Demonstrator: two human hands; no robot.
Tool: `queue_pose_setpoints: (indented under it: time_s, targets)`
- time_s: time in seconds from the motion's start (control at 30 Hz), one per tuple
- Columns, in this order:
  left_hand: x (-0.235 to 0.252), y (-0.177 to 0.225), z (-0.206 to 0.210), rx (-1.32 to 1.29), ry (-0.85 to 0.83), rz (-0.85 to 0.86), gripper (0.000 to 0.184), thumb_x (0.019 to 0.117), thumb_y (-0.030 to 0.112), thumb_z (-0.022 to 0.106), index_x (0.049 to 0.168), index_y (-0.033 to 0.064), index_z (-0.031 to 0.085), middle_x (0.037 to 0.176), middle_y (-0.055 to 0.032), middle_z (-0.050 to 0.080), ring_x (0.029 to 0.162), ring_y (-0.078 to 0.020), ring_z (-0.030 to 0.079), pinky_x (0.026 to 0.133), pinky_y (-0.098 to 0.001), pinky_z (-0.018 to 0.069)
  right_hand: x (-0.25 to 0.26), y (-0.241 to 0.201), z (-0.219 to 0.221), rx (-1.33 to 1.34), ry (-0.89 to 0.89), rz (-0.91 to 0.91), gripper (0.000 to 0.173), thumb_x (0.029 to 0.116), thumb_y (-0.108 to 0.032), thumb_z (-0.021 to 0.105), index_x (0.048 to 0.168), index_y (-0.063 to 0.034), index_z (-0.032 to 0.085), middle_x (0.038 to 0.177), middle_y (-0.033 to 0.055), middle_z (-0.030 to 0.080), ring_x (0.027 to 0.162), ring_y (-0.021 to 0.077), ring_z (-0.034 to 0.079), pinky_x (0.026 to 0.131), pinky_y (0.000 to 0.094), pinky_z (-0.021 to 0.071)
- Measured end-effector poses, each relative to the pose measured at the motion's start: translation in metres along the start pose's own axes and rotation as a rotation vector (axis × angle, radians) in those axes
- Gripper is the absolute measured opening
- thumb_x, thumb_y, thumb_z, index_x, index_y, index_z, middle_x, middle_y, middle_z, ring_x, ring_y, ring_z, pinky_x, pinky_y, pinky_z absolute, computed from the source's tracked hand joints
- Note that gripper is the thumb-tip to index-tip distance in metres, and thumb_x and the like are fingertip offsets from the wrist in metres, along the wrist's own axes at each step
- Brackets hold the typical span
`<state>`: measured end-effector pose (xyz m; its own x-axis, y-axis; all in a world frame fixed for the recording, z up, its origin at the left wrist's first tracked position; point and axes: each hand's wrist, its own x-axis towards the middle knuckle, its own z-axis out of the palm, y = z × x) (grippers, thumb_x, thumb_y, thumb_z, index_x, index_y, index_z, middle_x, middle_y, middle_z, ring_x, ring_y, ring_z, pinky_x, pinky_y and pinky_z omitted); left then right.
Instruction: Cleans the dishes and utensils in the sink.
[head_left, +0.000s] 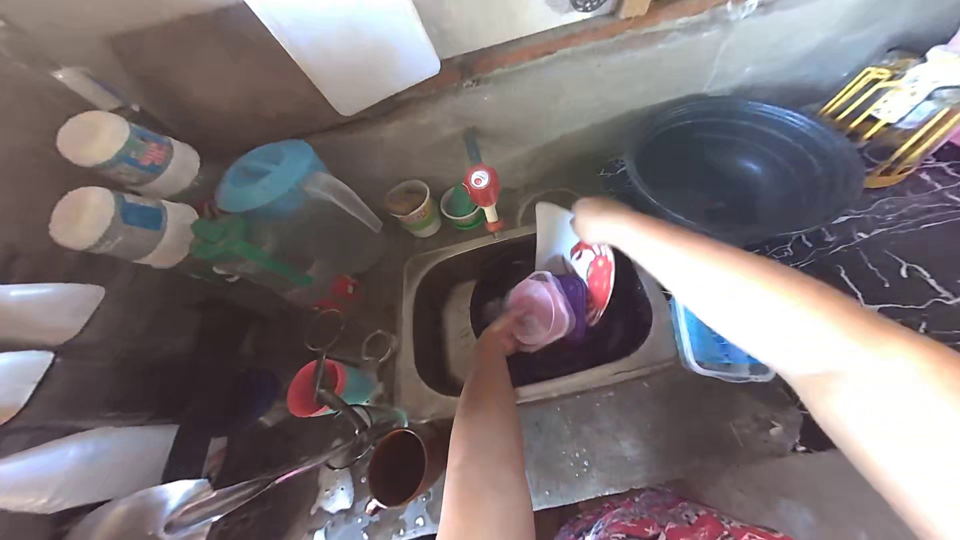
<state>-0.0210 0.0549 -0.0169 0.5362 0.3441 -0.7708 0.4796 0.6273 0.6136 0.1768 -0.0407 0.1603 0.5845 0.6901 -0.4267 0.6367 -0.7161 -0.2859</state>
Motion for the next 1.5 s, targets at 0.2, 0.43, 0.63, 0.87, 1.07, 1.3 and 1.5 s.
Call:
queue_pose_setpoints:
  time_s: [0.2, 0.43, 0.63, 0.87, 1.07, 1.3, 1.5]
  targets:
    - [0.021, -0.012, 0.001, 0.494, 0.332, 0.202, 0.049, 0.1084, 0.027, 0.051, 0.145, -0.0051, 0.049, 0.144, -0.0272, 0.053, 0.134, -0.0367, 0.052, 0.112, -0.0513, 0.0421, 0.005, 0.045, -0.043, 0.358, 0.397, 0.141, 0.039, 0.11, -0.02, 0.039, 0.132, 0.0083, 0.055, 0.129, 0.0329, 0.06, 0.124, 0.0471, 0.058, 0.099, 0.067, 0.0448]
    - [0.004, -0.006, 0.045, 0.85, 0.509, 0.227, 0.052, 0.1055, 0.028, 0.056, 0.149, -0.0002, 0.047, 0.146, -0.0267, 0.054, 0.138, -0.0387, 0.051, 0.115, -0.0514, 0.0407, 0.058, 0.031, 0.03, 1.089, 0.425, 0.311, 0.045, 0.1117, -0.03, 0.033, 0.149, -0.0042, 0.041, 0.133, 0.0253, 0.057, 0.111, 0.037, 0.065, 0.084, 0.0555, 0.0571]
    - [0.033, -0.006, 0.043, 0.9, 0.761, 0.151, 0.059, 0.1014, 0.025, 0.059, 0.151, -0.0027, 0.043, 0.154, -0.0285, 0.043, 0.143, -0.0391, 0.044, 0.118, -0.0496, 0.0364, 0.077, 0.037, 0.075, 1.59, 0.461, 0.362, 0.053, 0.1112, -0.045, 0.038, 0.144, -0.0054, 0.05, 0.137, 0.02, 0.057, 0.118, 0.0318, 0.064, 0.092, 0.0472, 0.0579]
    - [0.025, 0.0, 0.024, 0.875, 0.596, 0.177, 0.058, 0.1033, 0.029, 0.058, 0.15, -0.0026, 0.043, 0.142, -0.0284, 0.055, 0.132, -0.0413, 0.055, 0.11, -0.056, 0.0436, 0.037, 0.022, 0.126, 1.538, 0.732, 0.478, 0.062, 0.1121, -0.048, 0.023, 0.151, -0.0031, 0.042, 0.143, 0.02, 0.053, 0.127, 0.0312, 0.055, 0.103, 0.0509, 0.0471]
    - [0.036, -0.008, 0.027, 0.832, 0.693, 0.604, 0.042, 0.0994, 0.015, 0.063, 0.141, 0.0074, 0.06, 0.154, -0.0201, 0.047, 0.145, -0.0366, 0.042, 0.119, -0.052, 0.0351, 0.021, 0.006, 0.196, 1.027, 0.146, -0.077, 0.075, 0.0988, -0.032, 0.07, 0.159, -0.0079, 0.034, 0.16, 0.0208, 0.039, 0.147, 0.0339, 0.041, 0.12, 0.0518, 0.0363]
    - [0.012, -0.008, 0.035, 1.02, 0.75, 0.376, 0.07, 0.0921, 0.022, 0.073, 0.155, 0.0166, 0.042, 0.16, -0.0235, 0.034, 0.143, -0.045, 0.04, 0.11, -0.0612, 0.0411, 0.011, 0.004, 0.199, 0.79, -0.126, 0.16, 0.055, 0.0986, -0.006, 0.061, 0.149, 0.0041, 0.042, 0.142, 0.0287, 0.054, 0.131, 0.0394, 0.055, 0.109, 0.0545, 0.0449]
    - [0.014, -0.018, 0.009, 0.245, 0.325, 0.338, 0.059, 0.1096, 0.04, 0.046, 0.156, 0.0055, 0.034, 0.145, -0.0256, 0.053, 0.129, -0.0372, 0.056, 0.106, -0.0527, 0.0478, 0.007, 0.01, 0.19, 0.639, 0.099, 0.316, 0.063, 0.0973, -0.017, 0.067, 0.15, 0.0032, 0.039, 0.142, 0.0302, 0.054, 0.134, 0.0417, 0.053, 0.112, 0.0549, 0.0434]
